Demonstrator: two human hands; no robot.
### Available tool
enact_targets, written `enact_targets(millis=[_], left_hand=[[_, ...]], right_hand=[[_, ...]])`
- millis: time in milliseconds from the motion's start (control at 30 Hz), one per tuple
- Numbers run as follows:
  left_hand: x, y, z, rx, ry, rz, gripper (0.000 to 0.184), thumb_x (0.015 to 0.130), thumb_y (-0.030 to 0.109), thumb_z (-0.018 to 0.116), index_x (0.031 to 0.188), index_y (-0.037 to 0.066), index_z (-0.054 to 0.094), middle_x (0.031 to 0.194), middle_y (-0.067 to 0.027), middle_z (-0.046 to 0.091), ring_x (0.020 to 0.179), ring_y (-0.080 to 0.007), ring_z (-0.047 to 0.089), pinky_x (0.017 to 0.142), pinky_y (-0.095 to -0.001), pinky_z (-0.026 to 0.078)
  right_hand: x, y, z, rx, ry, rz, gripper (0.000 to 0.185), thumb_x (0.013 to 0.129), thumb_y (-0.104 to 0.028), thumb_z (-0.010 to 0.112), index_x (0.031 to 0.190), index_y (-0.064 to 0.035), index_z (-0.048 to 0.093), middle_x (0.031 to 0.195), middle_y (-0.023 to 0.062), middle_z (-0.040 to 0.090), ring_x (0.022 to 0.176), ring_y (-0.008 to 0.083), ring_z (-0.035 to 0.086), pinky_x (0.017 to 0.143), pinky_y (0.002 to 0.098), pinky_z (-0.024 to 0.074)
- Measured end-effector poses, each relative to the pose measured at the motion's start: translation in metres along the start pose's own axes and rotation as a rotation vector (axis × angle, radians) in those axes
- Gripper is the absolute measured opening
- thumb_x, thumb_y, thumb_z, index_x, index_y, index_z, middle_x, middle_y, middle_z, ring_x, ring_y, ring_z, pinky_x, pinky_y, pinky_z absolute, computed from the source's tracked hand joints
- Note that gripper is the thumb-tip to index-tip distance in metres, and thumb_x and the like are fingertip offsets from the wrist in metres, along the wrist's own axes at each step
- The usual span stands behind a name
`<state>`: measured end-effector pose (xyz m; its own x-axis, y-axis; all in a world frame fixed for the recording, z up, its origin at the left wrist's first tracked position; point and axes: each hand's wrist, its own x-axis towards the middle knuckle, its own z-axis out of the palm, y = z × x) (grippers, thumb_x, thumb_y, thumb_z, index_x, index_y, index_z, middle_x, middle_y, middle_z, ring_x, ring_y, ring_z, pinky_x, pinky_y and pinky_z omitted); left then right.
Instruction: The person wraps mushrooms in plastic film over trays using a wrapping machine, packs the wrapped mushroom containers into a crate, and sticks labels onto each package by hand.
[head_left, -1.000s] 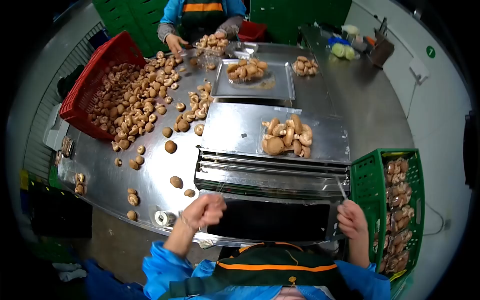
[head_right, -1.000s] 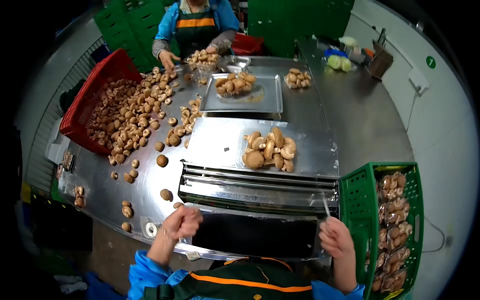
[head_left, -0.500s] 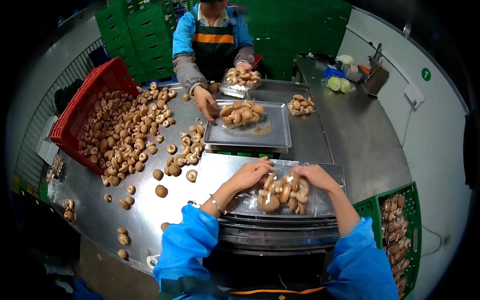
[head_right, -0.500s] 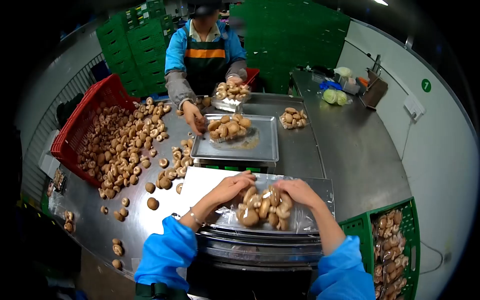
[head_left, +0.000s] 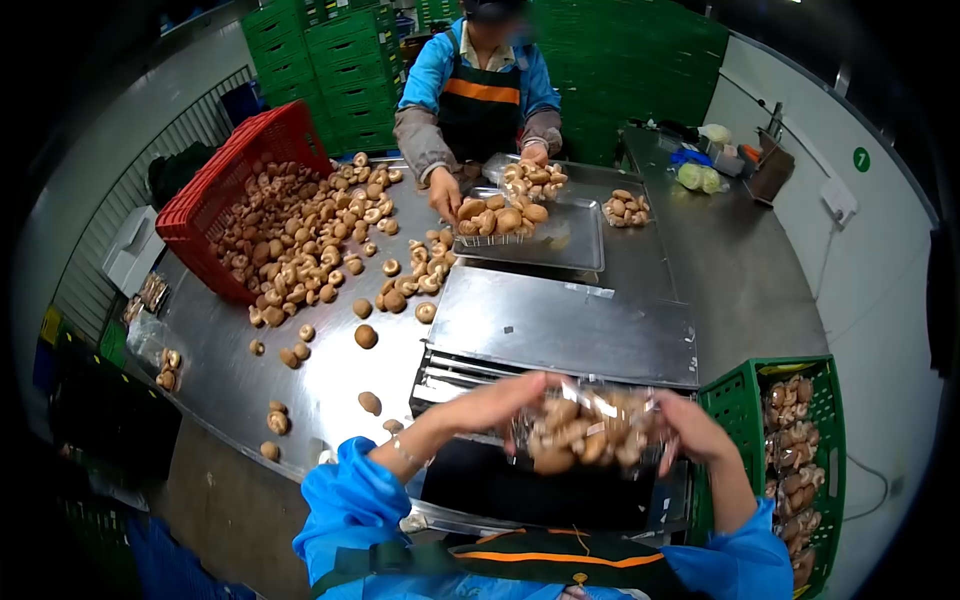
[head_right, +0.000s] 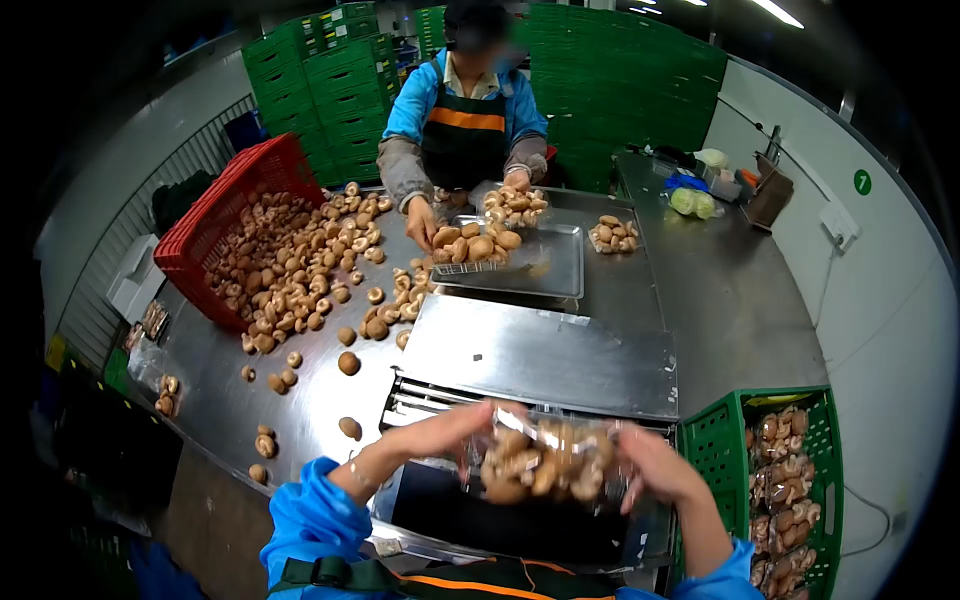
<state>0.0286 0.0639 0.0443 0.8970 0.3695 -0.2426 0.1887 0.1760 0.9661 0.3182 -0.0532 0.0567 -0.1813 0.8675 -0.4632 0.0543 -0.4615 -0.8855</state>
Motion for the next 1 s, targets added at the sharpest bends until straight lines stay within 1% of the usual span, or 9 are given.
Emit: enact_targets(millis=[100,267,367,433,500,633,767,833,1000], left_hand=[[-0.046,-0.025,0.026,-0.284,-0.132,-0.15,0.072,0.086,0.057,0.032,0.135,0.007,0.019,0.123,-0.0231,0.041,0.077,-0.0211,0.062,0.061,-0.0257,0.053],[-0.056,-0.144,0.023,-0.24,0.231,-0.276,0.025,0.087,0.019,0.052,0.092,-0.004,0.06,0.082,-0.0102,0.063,0.075,-0.0145,0.06,0.063,-0.0239,0.051],[-0.051,-0.142,0.046,-0.416,0.606,-0.098,0.023,0.089,0.021,0.049,0.086,0.0,0.058,0.074,-0.0064,0.062,0.057,-0.0091,0.056,0.051,-0.0198,0.044],[-0.041,-0.138,0.058,-0.185,0.8,-0.14,0.024,0.09,0.023,0.047,0.083,0.002,0.056,0.061,-0.001,0.055,0.047,-0.0063,0.048,0.043,-0.0186,0.038],[-0.038,-0.153,0.066,-0.448,0.956,0.034,0.026,0.09,0.026,0.047,0.081,0.004,0.056,0.051,0.0031,0.043,0.04,-0.0035,0.037,0.036,-0.0181,0.028],[-0.113,-0.133,0.1,-0.643,1.072,-0.219,0.028,0.091,0.026,0.045,0.073,0.006,0.053,0.049,0.0031,0.044,0.037,-0.0027,0.027,0.035,-0.0183,0.019],[-0.135,-0.233,0.154,-0.956,0.738,-0.464,0.021,0.089,0.021,0.047,0.079,0.004,0.056,0.058,0.0,0.052,0.038,-0.0032,0.033,0.037,-0.0166,0.024],[-0.09,-0.231,0.172,-0.638,0.687,-0.657,0.017,0.085,0.016,0.05,0.091,0.002,0.056,0.072,-0.0042,0.056,0.056,-0.0057,0.049,0.048,-0.0174,0.038],[-0.037,-0.159,0.168,-0.923,0.288,-0.415,0.017,0.084,0.015,0.052,0.094,0.002,0.055,0.079,-0.0055,0.056,0.065,-0.0078,0.051,0.057,-0.0198,0.04]], right_hand=[[-0.036,0.039,0.032,0.07,-0.033,0.133,0.051,0.092,-0.037,0.034,0.128,-0.0016,0.029,0.105,0.0189,0.055,0.091,0.0282,0.059,0.043,0.0346,0.0545],[-0.022,0.102,0.035,0.142,-0.007,0.238,0.06,0.088,-0.046,0.037,0.127,-0.0014,0.03,0.11,0.0216,0.053,0.098,0.032,0.056,0.046,0.0352,0.0549],[-0.036,0.16,0.035,0.243,0.339,0.227,0.05,0.09,-0.041,0.037,0.116,0.0008,0.046,0.084,0.0143,0.058,0.073,0.019,0.061,0.04,0.0233,0.0465],[-0.035,0.183,0.061,0.21,0.579,0.055,0.033,0.089,-0.034,0.045,0.075,-0.0055,0.052,0.053,-0.0018,0.043,0.037,0.0066,0.039,0.032,0.0204,0.0281],[-0.03,0.174,0.073,0.583,0.828,-0.034,0.031,0.09,-0.033,0.045,0.067,-0.011,0.042,0.049,-0.0054,0.031,0.035,0.0047,0.027,0.03,0.0202,0.0204],[-0.112,0.163,0.076,0.978,0.677,0.088,0.027,0.092,-0.029,0.042,0.069,-0.0136,0.042,0.049,-0.0061,0.03,0.034,0.0032,0.024,0.029,0.0175,0.0166],[-0.114,0.306,0.123,0.169,0.751,0.34,0.022,0.09,-0.021,0.044,0.1,-0.0033,0.052,0.07,0.0025,0.053,0.058,0.0136,0.052,0.05,0.0259,0.042],[-0.076,0.271,0.138,0.321,0.325,0.117,0.033,0.089,-0.024,0.044,0.112,-0.0017,0.052,0.089,0.0047,0.057,0.08,0.0128,0.054,0.073,0.0276,0.045],[-0.07,0.235,0.141,0.714,0.053,0.448,0.037,0.089,-0.027,0.046,0.115,-0.0017,0.05,0.092,0.0035,0.056,0.082,0.0116,0.054,0.075,0.0272,0.0444]])
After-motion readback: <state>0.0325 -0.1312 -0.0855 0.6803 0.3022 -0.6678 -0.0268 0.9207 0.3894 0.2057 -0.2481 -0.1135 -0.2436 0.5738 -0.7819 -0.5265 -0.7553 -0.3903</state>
